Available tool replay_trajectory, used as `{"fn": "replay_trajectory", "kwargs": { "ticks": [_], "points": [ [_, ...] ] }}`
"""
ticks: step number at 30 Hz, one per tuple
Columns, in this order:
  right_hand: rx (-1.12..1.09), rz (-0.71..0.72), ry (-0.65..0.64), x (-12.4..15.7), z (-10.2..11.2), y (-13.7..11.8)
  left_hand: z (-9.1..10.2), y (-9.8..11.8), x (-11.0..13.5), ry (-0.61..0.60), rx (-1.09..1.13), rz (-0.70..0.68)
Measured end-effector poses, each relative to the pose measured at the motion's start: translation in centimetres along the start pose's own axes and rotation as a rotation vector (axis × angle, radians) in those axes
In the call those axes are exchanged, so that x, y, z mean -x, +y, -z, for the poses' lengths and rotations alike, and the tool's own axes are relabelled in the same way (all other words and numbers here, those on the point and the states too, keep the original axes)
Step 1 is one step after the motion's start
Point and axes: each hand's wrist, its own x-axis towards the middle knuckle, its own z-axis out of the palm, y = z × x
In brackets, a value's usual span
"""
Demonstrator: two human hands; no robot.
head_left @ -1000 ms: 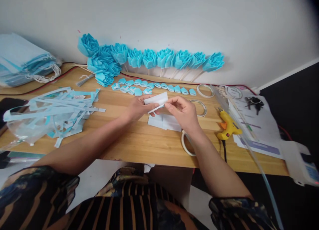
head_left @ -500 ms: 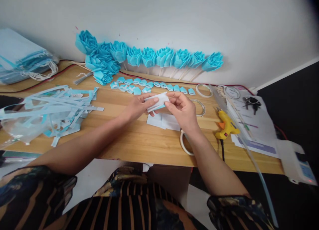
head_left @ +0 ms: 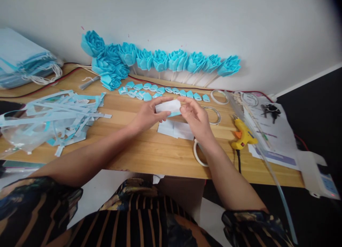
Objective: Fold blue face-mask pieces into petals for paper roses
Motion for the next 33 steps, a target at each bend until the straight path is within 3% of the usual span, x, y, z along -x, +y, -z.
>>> {"fn": "replay_trajectory", "kwargs": {
  "ticks": [5,27,33],
  "points": [
    [-0.064,-0.017,-0.056,0.0,-0.3,1.0,-0.2,0.0,0.2,0.009,-0.052,-0.071],
    [0.048,-0.013,0.084,0.0,0.1,-0.1,-0.3,0.2,0.3,0.015,-0.056,-0.071],
    [-0.128,-0.047,-0.092,0.0,-0.2,0.2,-0.1,0.3,0.4,0.032,-0.082,-0.092]
  ]
}}
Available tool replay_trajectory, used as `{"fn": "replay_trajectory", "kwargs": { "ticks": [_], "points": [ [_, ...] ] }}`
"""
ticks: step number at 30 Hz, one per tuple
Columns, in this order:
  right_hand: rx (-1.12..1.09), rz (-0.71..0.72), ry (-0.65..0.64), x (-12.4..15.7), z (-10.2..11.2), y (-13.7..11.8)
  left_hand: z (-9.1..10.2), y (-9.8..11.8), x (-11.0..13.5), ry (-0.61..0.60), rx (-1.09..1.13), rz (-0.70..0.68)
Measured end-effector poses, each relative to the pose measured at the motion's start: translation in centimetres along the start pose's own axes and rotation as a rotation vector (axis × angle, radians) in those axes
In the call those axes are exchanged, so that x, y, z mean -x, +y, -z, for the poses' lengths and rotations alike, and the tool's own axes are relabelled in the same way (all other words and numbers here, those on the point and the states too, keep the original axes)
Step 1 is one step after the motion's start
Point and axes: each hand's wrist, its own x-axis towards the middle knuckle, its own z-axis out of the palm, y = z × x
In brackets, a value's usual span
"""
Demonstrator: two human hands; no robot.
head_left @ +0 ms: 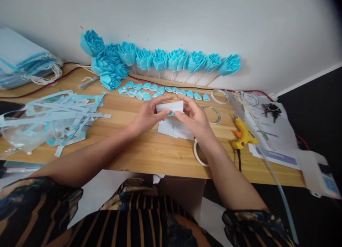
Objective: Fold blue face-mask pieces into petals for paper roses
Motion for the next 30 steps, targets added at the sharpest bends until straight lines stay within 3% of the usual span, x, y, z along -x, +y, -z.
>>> {"fn": "replay_trajectory", "kwargs": {
  "ticks": [4,10,15,19,24,30],
  "points": [
    [-0.012,-0.05,-0.001,-0.1,-0.2,0.5,0.0,-0.7,-0.2,-0.022,-0.037,-0.076],
    [0.045,-0.109,0.031,0.0,-0.1,0.1,0.1,-1.1,-0.4,0.011,0.078,-0.125],
    [0.142,-0.077,0.105,0.0,0.1,0.2,0.0,-0.8,-0.5,-0.024,0.264,-0.041],
    [0.116,-0.029,0.133,0.0,0.1,0.7,-0.3,-1.1,-0.3,-0.131,0.212,0.128],
    [0.099,-0.032,0.105,0.1,-0.1,0.7,-0.6,-1.4,0.0,-0.046,0.179,0.177],
    [0.052,-0.054,0.145,-0.1,-0.1,0.1,-0.4,-1.0,0.0,-0.061,0.167,0.209]
  ]
}}
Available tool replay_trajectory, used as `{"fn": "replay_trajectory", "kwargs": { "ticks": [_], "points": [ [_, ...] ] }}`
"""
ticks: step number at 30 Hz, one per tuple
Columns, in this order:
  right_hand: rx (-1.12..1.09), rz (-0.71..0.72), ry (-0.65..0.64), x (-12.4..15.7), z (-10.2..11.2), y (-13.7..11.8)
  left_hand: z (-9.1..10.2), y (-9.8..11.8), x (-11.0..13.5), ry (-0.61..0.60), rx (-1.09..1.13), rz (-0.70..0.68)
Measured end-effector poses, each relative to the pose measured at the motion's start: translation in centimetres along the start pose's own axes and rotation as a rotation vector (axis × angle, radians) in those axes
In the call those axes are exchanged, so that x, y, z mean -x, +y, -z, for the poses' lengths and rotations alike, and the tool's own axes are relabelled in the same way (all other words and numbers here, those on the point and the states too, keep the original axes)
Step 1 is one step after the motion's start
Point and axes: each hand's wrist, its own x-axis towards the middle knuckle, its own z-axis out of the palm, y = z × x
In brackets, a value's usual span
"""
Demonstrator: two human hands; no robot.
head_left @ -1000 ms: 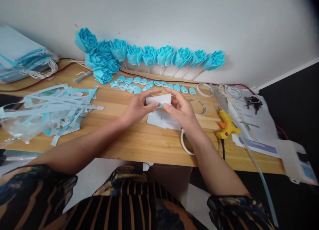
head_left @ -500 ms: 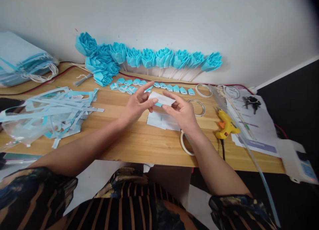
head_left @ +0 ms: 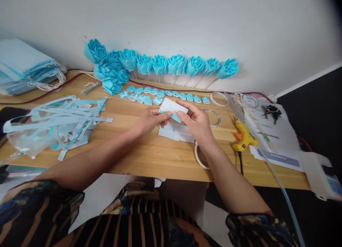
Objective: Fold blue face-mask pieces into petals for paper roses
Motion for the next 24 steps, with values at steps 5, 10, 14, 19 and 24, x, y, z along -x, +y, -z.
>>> {"fn": "replay_trajectory", "kwargs": {
  "ticks": [5,10,14,19,24],
  "points": [
    [0.001,0.013,0.001,0.08,0.06,-0.37,-0.04,0.49,0.38,-0.066,-0.168,0.033],
    [0.002,0.003,0.07,0.12,-0.04,-0.26,-0.07,0.8,0.43,-0.078,-0.202,0.043],
    [-0.029,0.011,0.039,0.1,0.16,-0.28,0.06,0.82,0.23,-0.059,-0.19,0.036],
    [-0.082,0.023,-0.099,0.12,0.37,-0.67,0.28,0.37,-0.05,0.03,-0.132,-0.018],
    [-0.024,-0.014,-0.176,0.0,0.07,-0.06,0.29,0.25,-0.12,0.055,-0.109,-0.048]
  ]
}}
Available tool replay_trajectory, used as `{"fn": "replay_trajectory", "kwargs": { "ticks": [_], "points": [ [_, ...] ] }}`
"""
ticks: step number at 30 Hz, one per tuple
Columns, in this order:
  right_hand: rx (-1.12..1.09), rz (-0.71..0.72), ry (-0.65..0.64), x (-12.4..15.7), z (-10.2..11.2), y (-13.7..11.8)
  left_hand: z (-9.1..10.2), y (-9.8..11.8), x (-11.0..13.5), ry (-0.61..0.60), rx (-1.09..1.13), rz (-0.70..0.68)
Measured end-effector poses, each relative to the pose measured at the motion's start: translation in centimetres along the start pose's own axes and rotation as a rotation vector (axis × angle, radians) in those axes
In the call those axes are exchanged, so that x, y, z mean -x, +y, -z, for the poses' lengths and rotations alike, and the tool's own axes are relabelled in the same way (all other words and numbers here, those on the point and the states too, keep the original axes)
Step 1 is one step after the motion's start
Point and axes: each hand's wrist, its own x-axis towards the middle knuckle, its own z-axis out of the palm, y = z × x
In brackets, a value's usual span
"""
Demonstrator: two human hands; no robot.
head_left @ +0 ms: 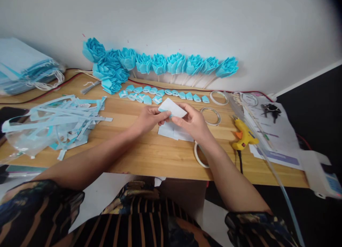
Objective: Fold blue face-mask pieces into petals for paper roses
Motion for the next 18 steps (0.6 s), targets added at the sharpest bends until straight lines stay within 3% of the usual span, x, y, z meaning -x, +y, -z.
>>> {"fn": "replay_trajectory", "kwargs": {
  "ticks": [9,14,18],
  "points": [
    [0.036,-0.007,0.024,-0.1,0.0,0.3,0.2,0.3,0.2,0.022,0.031,-0.069],
    [0.141,-0.089,0.066,0.0,0.1,-0.1,0.2,0.7,0.4,0.048,-0.018,-0.132],
    [0.161,-0.056,0.097,-0.1,0.0,-0.6,0.3,0.3,0.4,-0.002,-0.025,-0.123]
  ]
}}
